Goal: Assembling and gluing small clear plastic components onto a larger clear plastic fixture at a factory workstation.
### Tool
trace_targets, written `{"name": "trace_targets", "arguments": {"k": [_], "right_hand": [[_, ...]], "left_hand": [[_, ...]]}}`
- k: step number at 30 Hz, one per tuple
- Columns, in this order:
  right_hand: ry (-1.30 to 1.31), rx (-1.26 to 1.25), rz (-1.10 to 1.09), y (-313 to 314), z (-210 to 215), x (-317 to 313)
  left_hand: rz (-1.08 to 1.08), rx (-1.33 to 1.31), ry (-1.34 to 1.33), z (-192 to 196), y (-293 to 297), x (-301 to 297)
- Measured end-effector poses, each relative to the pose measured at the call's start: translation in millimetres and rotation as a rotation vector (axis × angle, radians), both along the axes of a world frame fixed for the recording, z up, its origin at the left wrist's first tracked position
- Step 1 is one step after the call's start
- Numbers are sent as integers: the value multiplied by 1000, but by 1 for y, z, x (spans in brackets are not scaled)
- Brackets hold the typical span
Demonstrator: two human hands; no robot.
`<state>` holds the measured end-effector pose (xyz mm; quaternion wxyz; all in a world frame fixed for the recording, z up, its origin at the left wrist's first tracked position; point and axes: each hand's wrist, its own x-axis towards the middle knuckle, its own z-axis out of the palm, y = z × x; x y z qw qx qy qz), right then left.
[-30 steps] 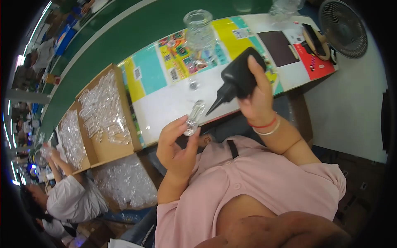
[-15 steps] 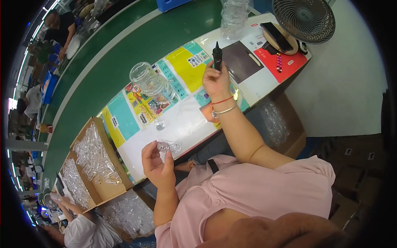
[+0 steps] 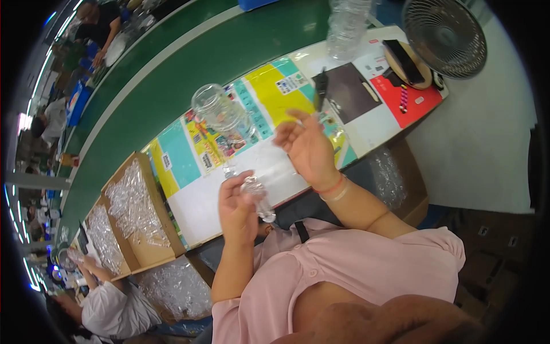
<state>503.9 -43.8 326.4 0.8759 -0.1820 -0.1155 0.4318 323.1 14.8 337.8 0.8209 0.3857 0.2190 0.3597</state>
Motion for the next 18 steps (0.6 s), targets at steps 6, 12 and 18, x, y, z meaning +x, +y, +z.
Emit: {"name": "trace_targets", "arguments": {"k": [6, 12, 18], "right_hand": [[-836, -122, 283, -26, -5, -23], [-334, -139, 163, -24, -12, -9], [-55, -81, 104, -21, 2, -8]], "left_hand": [[-192, -121, 24, -8, -1, 20], [516, 1344, 728, 13, 79, 55], [-218, 958, 756, -1, 156, 68]]}}
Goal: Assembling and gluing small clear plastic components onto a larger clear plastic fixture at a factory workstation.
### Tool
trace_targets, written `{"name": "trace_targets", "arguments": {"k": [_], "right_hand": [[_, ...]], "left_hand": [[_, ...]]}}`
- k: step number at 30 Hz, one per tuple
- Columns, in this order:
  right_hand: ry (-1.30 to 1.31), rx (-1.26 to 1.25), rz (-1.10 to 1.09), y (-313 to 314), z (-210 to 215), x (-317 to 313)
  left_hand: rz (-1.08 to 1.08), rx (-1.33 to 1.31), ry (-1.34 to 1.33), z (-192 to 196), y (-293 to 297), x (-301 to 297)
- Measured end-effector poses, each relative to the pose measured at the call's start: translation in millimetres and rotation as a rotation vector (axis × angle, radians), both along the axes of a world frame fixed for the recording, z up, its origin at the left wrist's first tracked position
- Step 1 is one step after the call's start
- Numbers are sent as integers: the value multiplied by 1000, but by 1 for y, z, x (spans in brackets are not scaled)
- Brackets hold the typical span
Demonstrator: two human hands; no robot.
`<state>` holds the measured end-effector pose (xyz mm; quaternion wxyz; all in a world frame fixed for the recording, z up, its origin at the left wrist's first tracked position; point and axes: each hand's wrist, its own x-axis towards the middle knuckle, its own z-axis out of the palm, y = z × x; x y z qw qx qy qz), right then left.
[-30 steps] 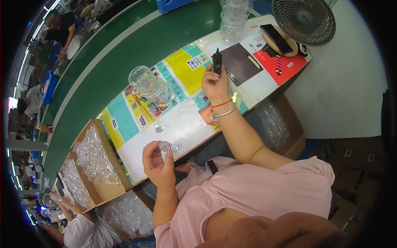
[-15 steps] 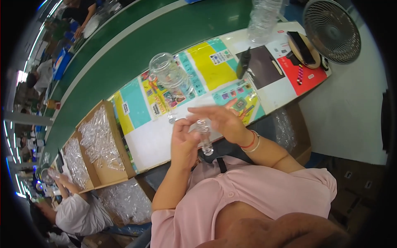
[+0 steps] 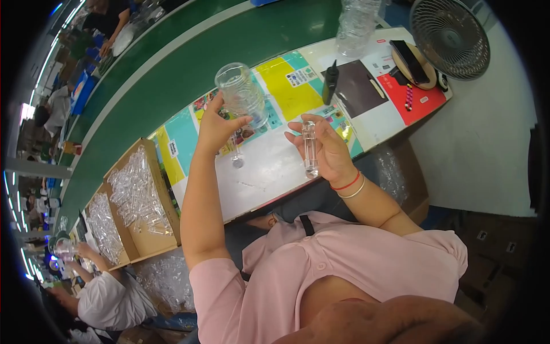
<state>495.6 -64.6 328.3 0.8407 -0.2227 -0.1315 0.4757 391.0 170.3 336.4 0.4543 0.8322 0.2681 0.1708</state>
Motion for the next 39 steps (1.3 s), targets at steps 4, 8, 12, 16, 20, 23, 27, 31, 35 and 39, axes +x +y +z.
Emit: {"name": "trace_targets", "arguments": {"k": [4, 8, 12, 16, 20, 23, 27, 31, 35, 39], "right_hand": [[-146, -13, -124, -16, 3, 11], [-243, 48, -136, -31, 15, -1], [-409, 24, -124, -35, 27, -18], [-495, 35, -137, -33, 30, -33], [-478, 80, -98, -36, 29, -42], [-561, 87, -146, -37, 34, -48], [-763, 55, -183, -45, 38, -52], [-879, -60, -133, -50, 36, -55], [-1040, -65, 97, -56, 44, -47], [-805, -40, 193, -47, 61, -63]], "left_hand": [[59, -164, -172, 37, -53, 1], [-21, -443, -740, 38, -111, -44], [80, -373, -747, 47, -157, -70], [120, -450, -754, 48, -168, -84], [111, -566, -771, 48, -175, -94], [111, -557, -790, 45, -177, -101], [62, -568, -754, 43, -177, -107], [25, -716, -749, 35, -180, -108], [-91, -914, -676, 26, -184, -122], [-431, -136, -585, 19, -182, -127]]}}
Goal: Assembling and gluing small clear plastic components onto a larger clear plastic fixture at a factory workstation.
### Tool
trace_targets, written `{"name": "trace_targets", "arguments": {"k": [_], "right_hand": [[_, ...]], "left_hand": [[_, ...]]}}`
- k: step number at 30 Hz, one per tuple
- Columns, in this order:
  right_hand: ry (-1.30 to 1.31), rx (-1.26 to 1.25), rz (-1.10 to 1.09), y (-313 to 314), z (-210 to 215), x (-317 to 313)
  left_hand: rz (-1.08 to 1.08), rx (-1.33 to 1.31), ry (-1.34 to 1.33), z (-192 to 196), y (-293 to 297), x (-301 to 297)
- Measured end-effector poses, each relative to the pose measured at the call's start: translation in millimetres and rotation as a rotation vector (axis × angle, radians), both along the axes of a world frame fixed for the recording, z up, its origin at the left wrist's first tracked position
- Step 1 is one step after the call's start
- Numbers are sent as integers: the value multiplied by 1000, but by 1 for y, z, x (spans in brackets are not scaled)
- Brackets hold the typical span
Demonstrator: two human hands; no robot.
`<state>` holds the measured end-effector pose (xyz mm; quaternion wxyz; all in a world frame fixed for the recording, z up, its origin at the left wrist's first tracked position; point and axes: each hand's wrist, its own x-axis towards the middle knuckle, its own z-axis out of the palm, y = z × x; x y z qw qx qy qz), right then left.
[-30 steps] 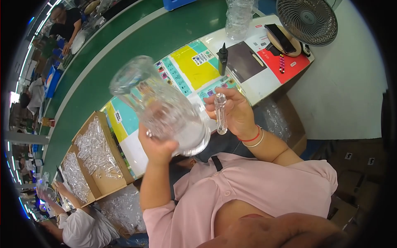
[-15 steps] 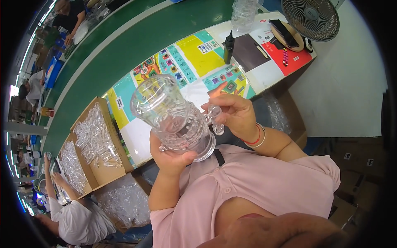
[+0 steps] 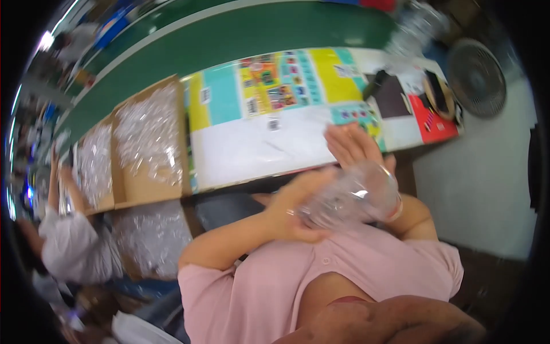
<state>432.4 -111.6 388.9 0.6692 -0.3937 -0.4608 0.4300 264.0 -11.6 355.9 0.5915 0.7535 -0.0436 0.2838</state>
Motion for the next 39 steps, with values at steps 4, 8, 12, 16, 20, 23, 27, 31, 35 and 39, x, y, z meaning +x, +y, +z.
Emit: {"name": "trace_targets", "arguments": {"k": [4, 8, 12, 16, 20, 23, 27, 31, 35, 39], "right_hand": [[68, -211, 473, -51, 5, 2], [-115, 185, 489, -27, 1, -4], [-247, -581, 393, -3, -2, -6], [755, -623, 252, 64, -48, 8], [831, -609, 397, 78, -15, -5], [812, -588, 432, 76, -2, -9], [754, -574, 435, 70, 6, -14], [724, -538, 438, 64, 11, -15], [615, -668, 260, 59, -1, -13], [-689, -85, 467, 47, 25, 0]], "left_hand": [[-213, 209, -73, 11, -15, -7], [-150, 212, -181, 3, -23, -12], [45, -25, -2, -14, -3, -9], [-36, -1088, 299, -42, 19, 1], [65, -1034, 211, -28, 16, -15], [174, -873, 129, -3, 14, -15], [122, -867, 170, 1, 12, -25], [135, -797, 172, 6, 9, -27], [118, -825, 179, 19, 4, -25], [81, 64, 78, -1, 15, -39]]}}
